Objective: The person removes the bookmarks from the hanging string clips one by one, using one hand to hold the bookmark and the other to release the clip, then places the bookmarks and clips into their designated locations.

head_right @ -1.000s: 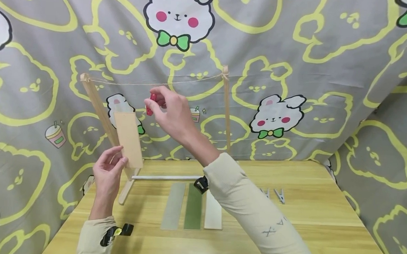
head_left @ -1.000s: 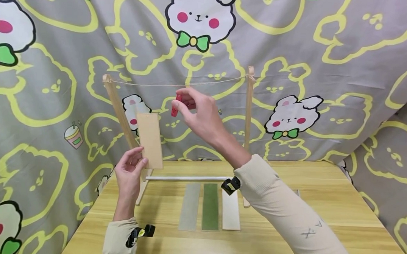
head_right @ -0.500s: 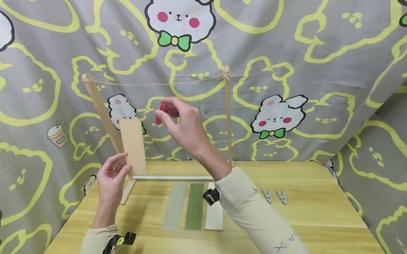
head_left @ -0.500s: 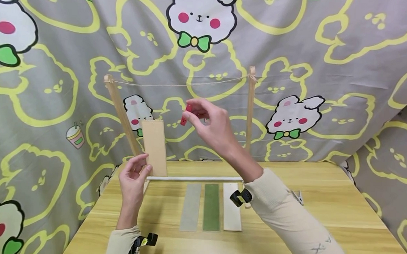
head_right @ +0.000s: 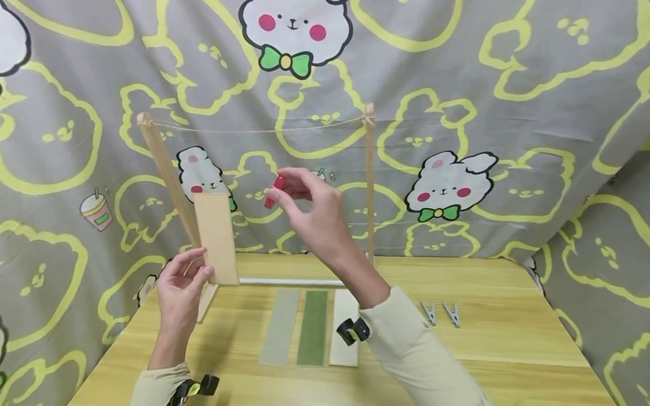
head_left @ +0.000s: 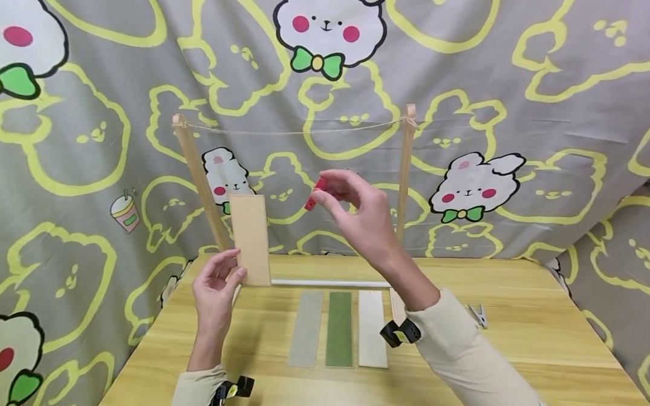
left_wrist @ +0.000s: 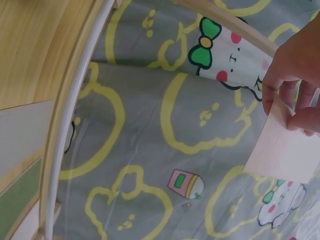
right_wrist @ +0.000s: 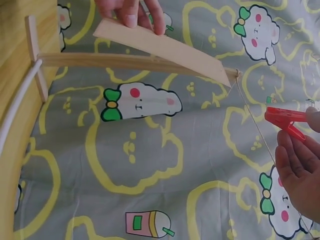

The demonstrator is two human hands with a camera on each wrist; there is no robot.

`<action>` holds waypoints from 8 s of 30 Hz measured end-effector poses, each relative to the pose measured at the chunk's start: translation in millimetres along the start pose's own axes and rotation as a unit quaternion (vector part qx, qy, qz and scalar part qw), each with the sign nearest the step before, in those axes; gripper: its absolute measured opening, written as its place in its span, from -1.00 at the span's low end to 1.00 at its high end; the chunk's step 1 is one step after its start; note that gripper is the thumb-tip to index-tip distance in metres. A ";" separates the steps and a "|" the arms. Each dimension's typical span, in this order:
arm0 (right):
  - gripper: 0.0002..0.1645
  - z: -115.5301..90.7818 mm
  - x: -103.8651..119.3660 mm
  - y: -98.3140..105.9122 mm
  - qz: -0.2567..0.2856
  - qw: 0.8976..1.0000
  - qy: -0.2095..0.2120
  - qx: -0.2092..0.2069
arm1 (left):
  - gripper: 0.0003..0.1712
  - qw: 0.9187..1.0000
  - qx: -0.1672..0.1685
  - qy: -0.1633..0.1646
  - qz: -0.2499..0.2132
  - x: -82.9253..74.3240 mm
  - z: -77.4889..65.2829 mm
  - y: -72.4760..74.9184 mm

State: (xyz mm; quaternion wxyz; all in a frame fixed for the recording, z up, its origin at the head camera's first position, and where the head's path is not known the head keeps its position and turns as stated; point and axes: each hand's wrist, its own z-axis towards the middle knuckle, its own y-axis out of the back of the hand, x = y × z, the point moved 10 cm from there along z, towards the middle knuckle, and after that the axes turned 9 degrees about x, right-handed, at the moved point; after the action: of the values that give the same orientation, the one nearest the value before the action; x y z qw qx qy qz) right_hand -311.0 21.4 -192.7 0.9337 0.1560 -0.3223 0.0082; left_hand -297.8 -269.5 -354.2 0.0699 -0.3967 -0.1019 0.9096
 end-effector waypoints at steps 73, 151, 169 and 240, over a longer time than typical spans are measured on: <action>-0.46 -156.6 -22.1 101.4 0.005 0.994 -0.020 -0.108 | -0.61 0.997 0.032 0.054 0.044 -3.4 -9.1 -13.4; -0.55 -230.7 -119.7 239.6 -0.155 0.919 -0.307 -0.192 | -0.58 0.968 0.018 0.204 0.148 57.3 -59.3 21.2; -0.50 -248.6 -145.7 253.4 -0.169 0.910 -0.339 -0.169 | -0.57 0.951 0.020 0.239 0.194 64.3 -78.3 37.3; -0.39 -309.9 -220.9 252.2 -0.280 0.836 -0.469 -0.049 | -0.59 0.873 0.076 0.409 0.255 105.0 -113.0 50.9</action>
State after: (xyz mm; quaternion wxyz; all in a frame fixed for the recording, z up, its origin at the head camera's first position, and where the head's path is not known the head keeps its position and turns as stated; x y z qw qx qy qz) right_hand -329.5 372.1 -484.6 0.6397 0.1790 -0.6641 -0.3430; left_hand -287.9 -282.3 -515.9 -0.0989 -0.7391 0.1100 0.6572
